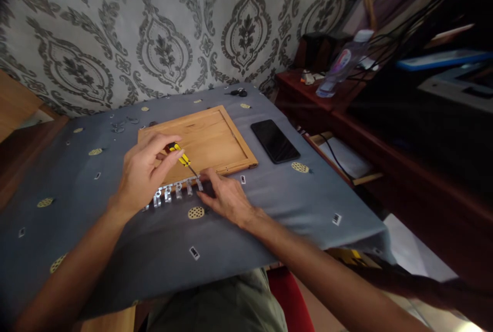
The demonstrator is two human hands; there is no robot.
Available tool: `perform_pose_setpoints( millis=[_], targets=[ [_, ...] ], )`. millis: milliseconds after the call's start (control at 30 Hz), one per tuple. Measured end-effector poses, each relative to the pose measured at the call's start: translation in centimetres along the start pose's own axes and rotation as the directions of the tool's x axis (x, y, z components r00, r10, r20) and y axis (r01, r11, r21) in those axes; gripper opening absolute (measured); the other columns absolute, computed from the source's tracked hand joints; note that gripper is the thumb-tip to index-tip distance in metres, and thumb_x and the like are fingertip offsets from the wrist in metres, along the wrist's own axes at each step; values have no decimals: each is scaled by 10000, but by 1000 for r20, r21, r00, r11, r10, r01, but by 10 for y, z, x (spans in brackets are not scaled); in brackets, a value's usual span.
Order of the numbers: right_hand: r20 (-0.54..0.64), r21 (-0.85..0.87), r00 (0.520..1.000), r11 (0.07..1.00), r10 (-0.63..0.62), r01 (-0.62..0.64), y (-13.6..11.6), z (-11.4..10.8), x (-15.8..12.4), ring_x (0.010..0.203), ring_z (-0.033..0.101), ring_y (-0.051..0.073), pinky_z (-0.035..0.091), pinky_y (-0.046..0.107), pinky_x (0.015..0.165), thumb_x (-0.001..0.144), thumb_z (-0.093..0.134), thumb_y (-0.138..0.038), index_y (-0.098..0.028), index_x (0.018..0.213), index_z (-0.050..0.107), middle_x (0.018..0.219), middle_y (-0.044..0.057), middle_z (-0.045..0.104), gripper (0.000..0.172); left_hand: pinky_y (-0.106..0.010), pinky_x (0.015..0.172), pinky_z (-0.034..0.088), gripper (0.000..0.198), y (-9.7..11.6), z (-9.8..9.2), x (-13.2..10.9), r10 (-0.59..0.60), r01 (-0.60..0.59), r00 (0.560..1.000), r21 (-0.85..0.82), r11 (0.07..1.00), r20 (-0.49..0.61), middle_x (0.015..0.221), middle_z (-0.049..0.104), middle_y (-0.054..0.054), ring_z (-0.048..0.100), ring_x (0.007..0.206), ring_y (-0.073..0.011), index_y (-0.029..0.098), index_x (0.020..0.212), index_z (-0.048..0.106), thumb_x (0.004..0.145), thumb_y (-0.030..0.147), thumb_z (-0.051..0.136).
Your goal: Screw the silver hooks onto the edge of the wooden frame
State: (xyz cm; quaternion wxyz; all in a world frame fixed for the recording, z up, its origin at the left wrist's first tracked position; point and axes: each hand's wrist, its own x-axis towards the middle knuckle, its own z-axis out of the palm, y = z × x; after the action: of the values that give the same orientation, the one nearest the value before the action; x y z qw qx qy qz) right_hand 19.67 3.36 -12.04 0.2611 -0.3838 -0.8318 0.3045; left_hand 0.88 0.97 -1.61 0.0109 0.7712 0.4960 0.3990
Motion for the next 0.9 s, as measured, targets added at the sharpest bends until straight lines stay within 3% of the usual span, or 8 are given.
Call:
perform_pose_setpoints(
  millis=[133, 433, 733, 900],
  targets=[
    [5, 1, 1000, 1000, 4, -4, 0, 0, -1, 623, 661, 157, 505, 327, 618, 850, 598, -298, -230, 1172, 504, 1125, 50, 746, 342, -225, 665, 542, 138, 1, -1, 0, 25, -24, 999, 33, 999, -45, 882, 643, -24, 629, 777, -117, 166, 1062, 654, 945, 212, 595],
    [8, -13, 1000, 1000, 4, -4, 0, 0, -1, 657, 687, 170, 513, 329, 616, 851, 588, -298, -247, 1186, 500, 1127, 47, 746, 351, -244, 738, 565, 166, 2, -4, 0, -64, 64, 998, -3, 998, -24, 988, 716, -41, 686, 825, -128, 172, 1095, 611, 932, 170, 580],
    [7, -8, 1000, 1000, 5, -5, 1, 1, 0, 650, 687, 175, 508, 330, 604, 857, 591, -305, -240, 1184, 496, 1100, 54, 754, 347, -222, 668, 560, 117, 2, -2, 2, -12, 10, 997, -27, 1000, -70, 913, 666, -24, 645, 752, -100, 181, 1024, 666, 913, 174, 630],
    [5, -11, 1000, 1000, 0, 0, 0, 1, -1, 644, 678, 165, 497, 316, 612, 857, 606, -286, -231, 1183, 501, 1092, 51, 753, 347, -259, 756, 578, 184, 2, -3, 1, -31, 28, 998, -46, 999, -63, 981, 715, -37, 677, 836, -123, 178, 1086, 657, 914, 135, 606]
  ],
)
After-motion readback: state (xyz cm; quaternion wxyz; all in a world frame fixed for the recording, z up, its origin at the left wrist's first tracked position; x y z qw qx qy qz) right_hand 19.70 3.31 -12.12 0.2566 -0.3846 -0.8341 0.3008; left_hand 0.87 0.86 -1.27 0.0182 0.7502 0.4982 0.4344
